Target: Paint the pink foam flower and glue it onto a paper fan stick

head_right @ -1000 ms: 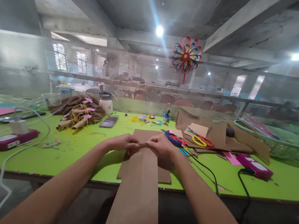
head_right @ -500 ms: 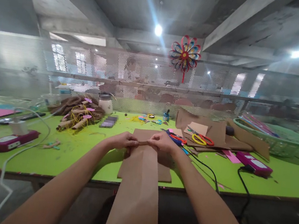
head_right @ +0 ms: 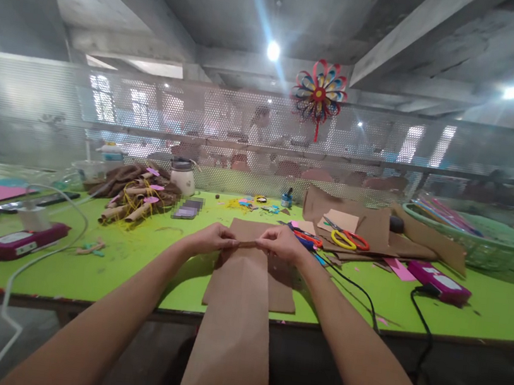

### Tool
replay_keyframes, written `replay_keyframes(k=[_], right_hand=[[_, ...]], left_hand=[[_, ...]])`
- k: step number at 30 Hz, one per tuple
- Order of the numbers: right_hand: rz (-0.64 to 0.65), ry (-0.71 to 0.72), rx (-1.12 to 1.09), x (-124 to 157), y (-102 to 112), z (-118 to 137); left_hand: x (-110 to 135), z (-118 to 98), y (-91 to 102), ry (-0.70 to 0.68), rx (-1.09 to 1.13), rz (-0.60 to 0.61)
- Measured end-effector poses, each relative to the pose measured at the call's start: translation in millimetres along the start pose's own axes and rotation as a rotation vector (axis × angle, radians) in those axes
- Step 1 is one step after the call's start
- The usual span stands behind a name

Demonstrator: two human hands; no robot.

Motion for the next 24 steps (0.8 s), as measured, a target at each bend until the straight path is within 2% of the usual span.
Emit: replay_keyframes(k=[6,13,20,24], right_hand=[[-0.038,-0.051,-0.111,-1.6,3.6,-10.3],[-0.068,-0.082,-0.237,-2.9,4.8,-17.6],[-0.060,-0.077,-0.340,-3.6,5.1,-18.8],[-0.068,-0.094,-0.426,-4.1,8.1,-19.4]], left_hand=[[0.9,0.2,3.0,0.028,-0.001,0.011],[2.2,-2.2,11.2,0.018,-0.026,-0.045],[3.6,-13.5,8.4,-0.050,0.016,-0.043],[3.6,-11.9,11.9,-0.070,0.066,-0.052]])
Point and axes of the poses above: each hand's wrist, its own x-axis away from the middle knuckle, its own y-axis out of the back of the hand, z = x × y, the point moved 8 cm from there along -x, towards the middle knuckle, and after that the axes turned 14 degrees about x, right-handed, at the moved point
